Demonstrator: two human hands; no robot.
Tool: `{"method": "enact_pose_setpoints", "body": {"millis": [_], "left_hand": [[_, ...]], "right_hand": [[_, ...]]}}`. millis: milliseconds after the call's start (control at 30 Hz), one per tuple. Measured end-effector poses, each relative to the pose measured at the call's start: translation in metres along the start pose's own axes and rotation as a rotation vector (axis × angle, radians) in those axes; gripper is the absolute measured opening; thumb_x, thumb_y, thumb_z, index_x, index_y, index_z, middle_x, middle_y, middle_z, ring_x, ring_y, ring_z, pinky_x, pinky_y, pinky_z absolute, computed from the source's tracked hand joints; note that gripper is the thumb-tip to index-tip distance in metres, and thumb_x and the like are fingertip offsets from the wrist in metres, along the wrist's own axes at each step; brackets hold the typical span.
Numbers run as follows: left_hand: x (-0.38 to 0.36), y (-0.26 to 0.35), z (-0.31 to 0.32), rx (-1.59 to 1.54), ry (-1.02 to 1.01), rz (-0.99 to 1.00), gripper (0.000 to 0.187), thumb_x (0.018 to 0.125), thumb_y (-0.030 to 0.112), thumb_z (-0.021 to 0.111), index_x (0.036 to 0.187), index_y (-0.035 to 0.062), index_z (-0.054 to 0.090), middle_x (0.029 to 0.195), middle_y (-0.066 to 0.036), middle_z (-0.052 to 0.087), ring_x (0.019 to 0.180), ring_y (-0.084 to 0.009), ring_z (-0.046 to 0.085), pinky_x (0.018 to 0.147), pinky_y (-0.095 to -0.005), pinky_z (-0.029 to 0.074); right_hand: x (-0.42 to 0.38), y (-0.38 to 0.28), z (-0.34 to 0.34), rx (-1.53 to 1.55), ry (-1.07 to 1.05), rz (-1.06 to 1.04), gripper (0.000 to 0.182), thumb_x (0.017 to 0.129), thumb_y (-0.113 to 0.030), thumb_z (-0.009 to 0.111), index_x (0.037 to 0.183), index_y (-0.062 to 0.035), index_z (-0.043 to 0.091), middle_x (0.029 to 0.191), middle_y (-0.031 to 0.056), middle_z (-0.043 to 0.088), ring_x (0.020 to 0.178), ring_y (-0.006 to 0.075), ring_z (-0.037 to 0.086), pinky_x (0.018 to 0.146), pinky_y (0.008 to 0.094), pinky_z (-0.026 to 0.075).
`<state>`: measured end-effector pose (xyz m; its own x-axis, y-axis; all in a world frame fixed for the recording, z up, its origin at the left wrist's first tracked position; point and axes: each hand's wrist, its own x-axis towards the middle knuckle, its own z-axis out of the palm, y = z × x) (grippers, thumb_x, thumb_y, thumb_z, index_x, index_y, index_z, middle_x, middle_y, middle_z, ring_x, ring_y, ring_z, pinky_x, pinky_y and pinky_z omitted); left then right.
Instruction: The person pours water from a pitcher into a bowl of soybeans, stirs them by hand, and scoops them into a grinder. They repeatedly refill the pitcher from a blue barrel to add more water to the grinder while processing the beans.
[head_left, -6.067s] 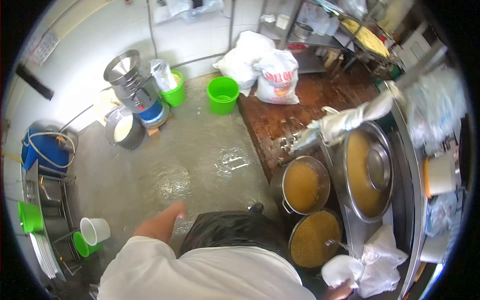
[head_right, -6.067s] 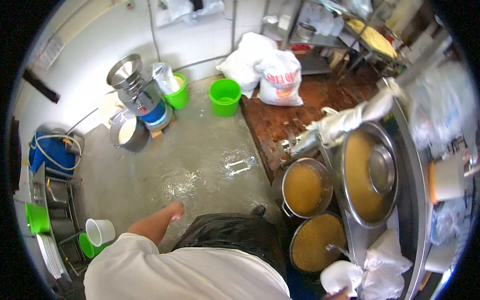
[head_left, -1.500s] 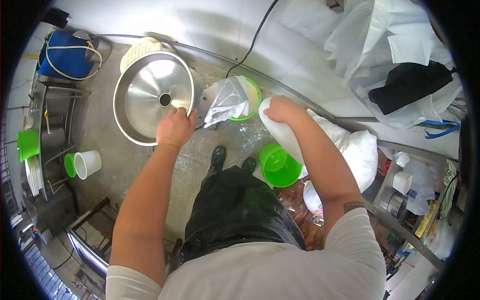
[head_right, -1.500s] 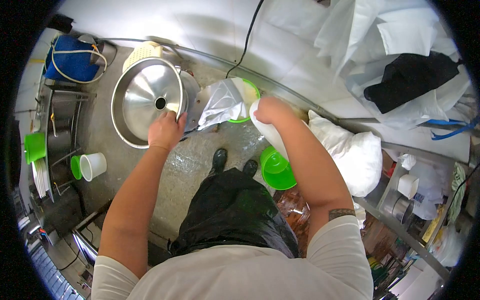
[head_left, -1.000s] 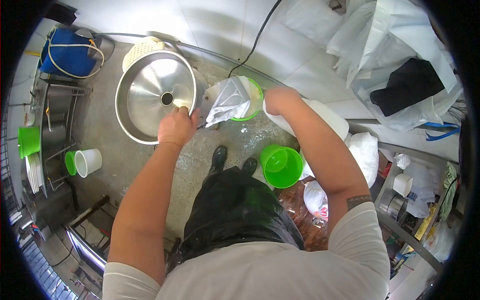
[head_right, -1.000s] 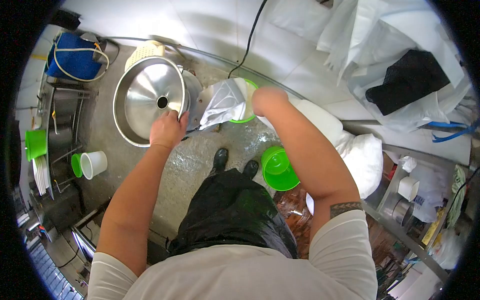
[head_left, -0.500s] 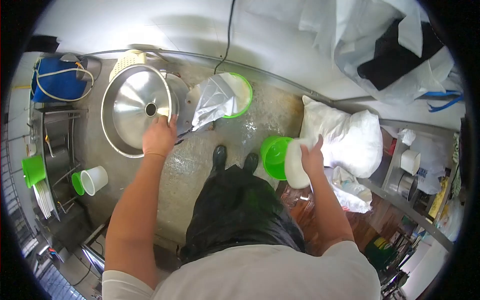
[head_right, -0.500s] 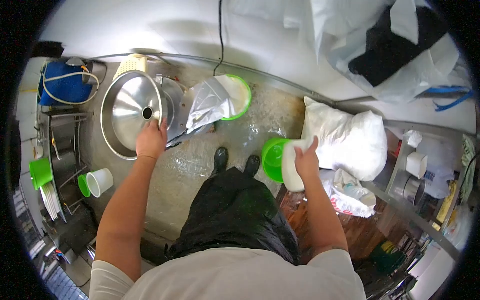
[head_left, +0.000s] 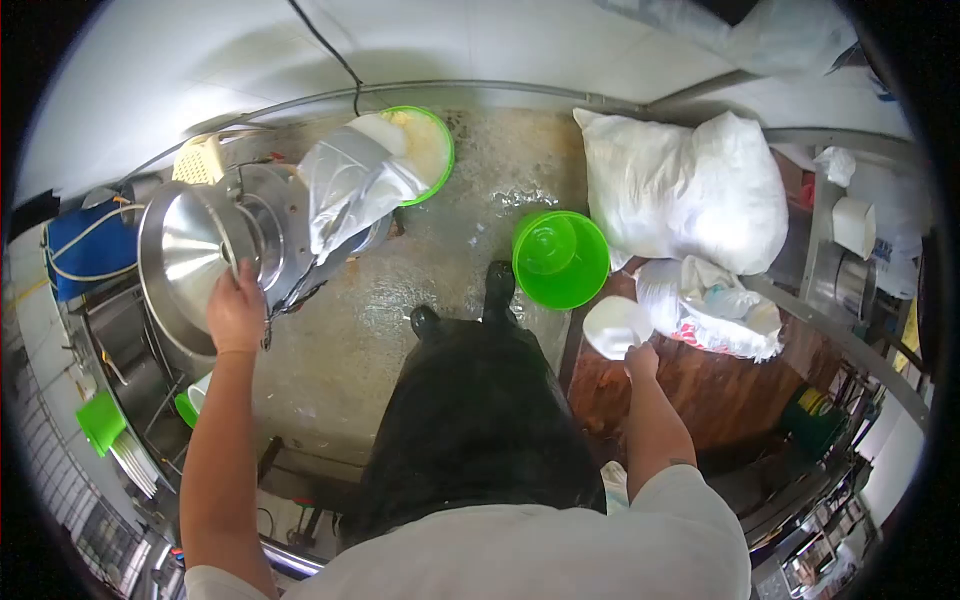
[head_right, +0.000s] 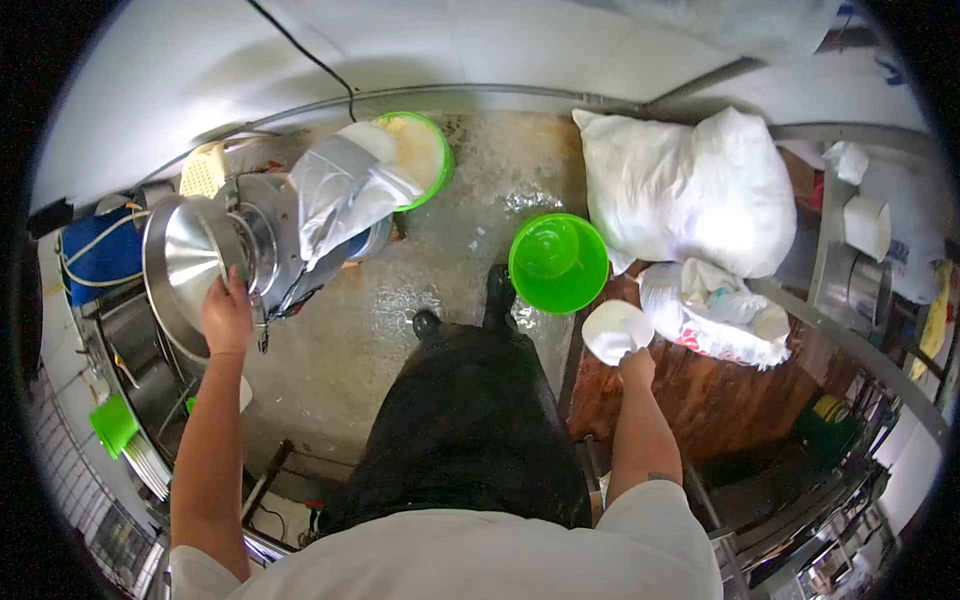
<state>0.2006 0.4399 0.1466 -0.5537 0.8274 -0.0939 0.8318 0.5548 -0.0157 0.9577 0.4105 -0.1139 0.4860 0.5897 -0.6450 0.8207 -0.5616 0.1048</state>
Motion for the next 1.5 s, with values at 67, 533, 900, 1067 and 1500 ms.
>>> {"method": "enact_pose_setpoints", "body": {"millis": [67, 533, 900, 1067, 1500], "left_hand": [[0.001, -0.002, 0.000, -0.106, -0.001, -0.022, 0.048, 0.111, 0.042, 0.055, 0.102, -0.0028, 0.069, 0.088, -0.028, 0.071, 0.085, -0.0487, 0.069, 0.077, -0.0540, 0.053], [-0.004, -0.008, 0.005, -0.290, -0.011, -0.045, 0.044, 0.115, 0.036, 0.054, 0.102, -0.0035, 0.067, 0.082, -0.003, 0.062, 0.077, -0.0109, 0.050, 0.069, -0.0305, 0.044], [-0.005, -0.006, 0.005, -0.333, -0.004, 0.003, 0.032, 0.113, 0.024, 0.055, 0.113, -0.0054, 0.069, 0.094, -0.010, 0.072, 0.087, -0.0158, 0.062, 0.081, -0.0334, 0.051], [-0.008, -0.015, 0.009, -0.360, 0.009, -0.002, 0.033, 0.115, 0.024, 0.052, 0.124, -0.0045, 0.067, 0.104, -0.007, 0.072, 0.095, -0.0135, 0.061, 0.089, -0.0294, 0.050], [-0.011, -0.021, 0.005, -0.449, -0.072, -0.077, 0.033, 0.116, 0.026, 0.053, 0.117, -0.0041, 0.067, 0.104, -0.007, 0.071, 0.093, -0.0136, 0.058, 0.085, -0.0294, 0.048]], "right_hand": [[0.004, 0.008, 0.017, 0.090, 0.020, 0.057, 0.036, 0.095, -0.025, 0.065, 0.117, 0.0034, 0.069, 0.116, 0.0299, 0.073, 0.113, 0.0466, 0.070, 0.098, 0.0534, 0.054], [0.053, 0.040, 0.144, 0.432, 0.413, 0.510, 0.046, 0.100, -0.034, 0.064, 0.135, -0.0039, 0.061, 0.128, 0.0260, 0.070, 0.102, 0.0439, 0.075, 0.091, 0.0516, 0.059], [0.016, -0.435, 0.216, 0.288, -0.218, -0.760, 0.066, 0.099, -0.049, 0.068, 0.145, -0.0017, 0.061, 0.136, 0.0258, 0.068, 0.121, 0.0401, 0.068, 0.105, 0.0468, 0.054], [-0.007, -0.603, 0.241, 0.922, -0.532, -0.378, 0.076, 0.101, -0.031, 0.068, 0.160, -0.0044, 0.029, 0.149, 0.0260, 0.053, 0.134, 0.0419, 0.057, 0.101, 0.0567, 0.058], [-0.019, -0.532, 0.259, 1.192, -0.539, -0.153, 0.067, 0.094, -0.002, 0.051, 0.155, -0.0081, 0.024, 0.123, 0.0248, 0.062, 0.070, 0.0297, 0.073, 0.054, 0.0360, 0.064]]}}
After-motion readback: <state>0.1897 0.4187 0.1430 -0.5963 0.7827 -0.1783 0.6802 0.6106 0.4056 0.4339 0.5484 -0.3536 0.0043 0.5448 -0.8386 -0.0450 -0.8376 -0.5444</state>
